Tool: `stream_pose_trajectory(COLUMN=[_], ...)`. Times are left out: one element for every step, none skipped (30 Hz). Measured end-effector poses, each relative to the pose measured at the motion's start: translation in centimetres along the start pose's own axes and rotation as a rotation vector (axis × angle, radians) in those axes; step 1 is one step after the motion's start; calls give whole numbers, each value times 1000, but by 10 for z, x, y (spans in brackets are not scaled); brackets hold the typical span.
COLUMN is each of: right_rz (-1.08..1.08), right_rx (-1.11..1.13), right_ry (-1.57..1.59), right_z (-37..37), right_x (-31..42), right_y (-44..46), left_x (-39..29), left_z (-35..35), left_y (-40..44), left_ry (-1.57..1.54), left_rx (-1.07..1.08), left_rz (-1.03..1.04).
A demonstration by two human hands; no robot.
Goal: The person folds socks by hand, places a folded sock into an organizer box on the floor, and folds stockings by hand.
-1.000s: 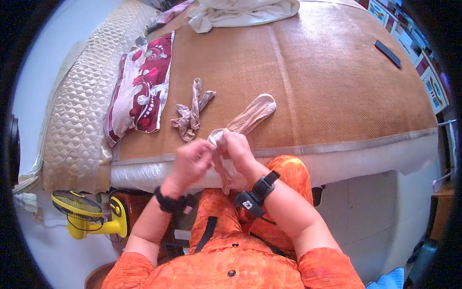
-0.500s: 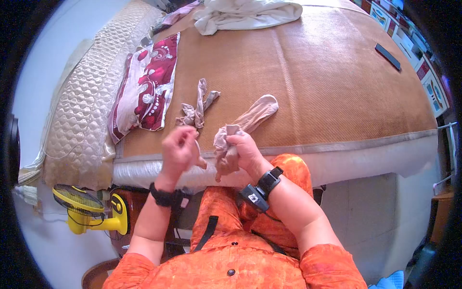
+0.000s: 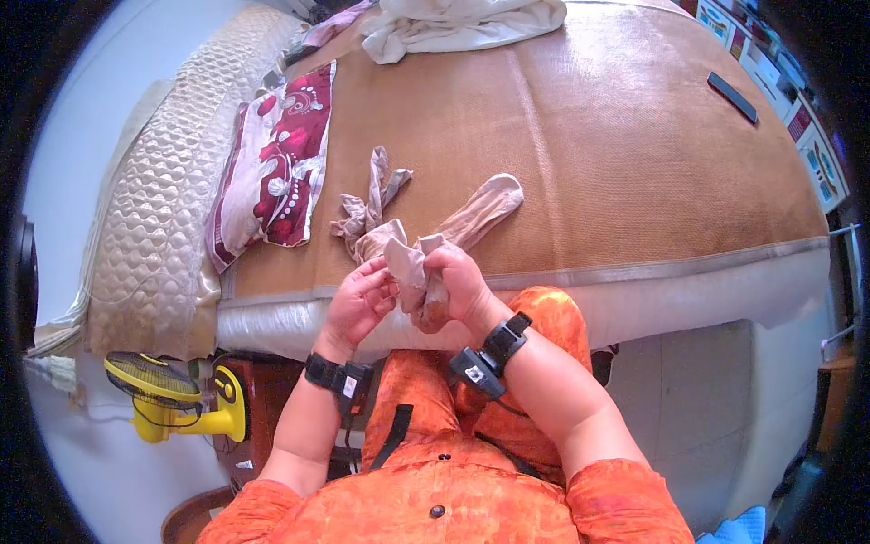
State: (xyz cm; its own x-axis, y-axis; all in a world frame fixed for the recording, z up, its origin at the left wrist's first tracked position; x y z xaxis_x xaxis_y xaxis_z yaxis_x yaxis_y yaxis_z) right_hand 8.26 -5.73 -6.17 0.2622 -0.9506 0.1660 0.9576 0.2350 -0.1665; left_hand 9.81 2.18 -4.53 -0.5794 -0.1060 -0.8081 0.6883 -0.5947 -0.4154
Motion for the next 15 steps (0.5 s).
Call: stream_pose_trajectory(right_rz=[22,20,14,9,9,-154,-317,-345,-345,-313,-281,-341,-341,-420,-500], right_rx=[-16,-14,19,52,52,-75,-202,-229,-231,-233,-234,-198,-197,-160,-122], right_ry=[11,14,-51,-118,-117,-267,-417,-509,-510,-596,-682,-710,-709,-742,-775], right_z=[0,-1,0,1,-1,-12,-22,-27,-25,-22,-19,-21,-26,-25,-20], right_x=[-2,-2,-3,-4,-8,3,16,16,16,15,13,12,9,11,15], right_y=[1,3,5,6,9,12,9,9,6,4,3,7,10,12,11], left_x=[1,5,7,9,10,11,14,15,13,15,17,17,15,9,0], left_z=[-1,4,10,12,12,10,9,7,8,9,13,18,19,20,23], left_y=[0,0,0,1,2,2,4,6,6,6,5,3,0,-3,-8], left_ry=[3,-24,-53,-52,-76,-100,-102,-23,56,54,147,241,242,216,191], left_rx=[0,38,75,75,31,-13,-13,-8,-4,-5,17,40,39,40,41], left_rz=[0,-8,-16,-17,-17,-16,-16,18,52,52,43,33,34,69,104])
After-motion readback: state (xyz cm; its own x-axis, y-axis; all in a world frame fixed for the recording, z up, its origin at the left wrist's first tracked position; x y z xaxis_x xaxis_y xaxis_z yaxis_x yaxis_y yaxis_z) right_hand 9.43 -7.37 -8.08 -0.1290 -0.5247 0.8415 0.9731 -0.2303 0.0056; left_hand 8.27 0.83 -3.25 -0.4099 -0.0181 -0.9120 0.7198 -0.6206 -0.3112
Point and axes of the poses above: each hand's wrist, its own y-axis towards the middle knuckle, its own z-axis out of the palm, x = y × z, the point moved 10 cm from there along y, towards the middle knuckle, and after that the axes turned 6 degrees about y, right-handed, at the moved point
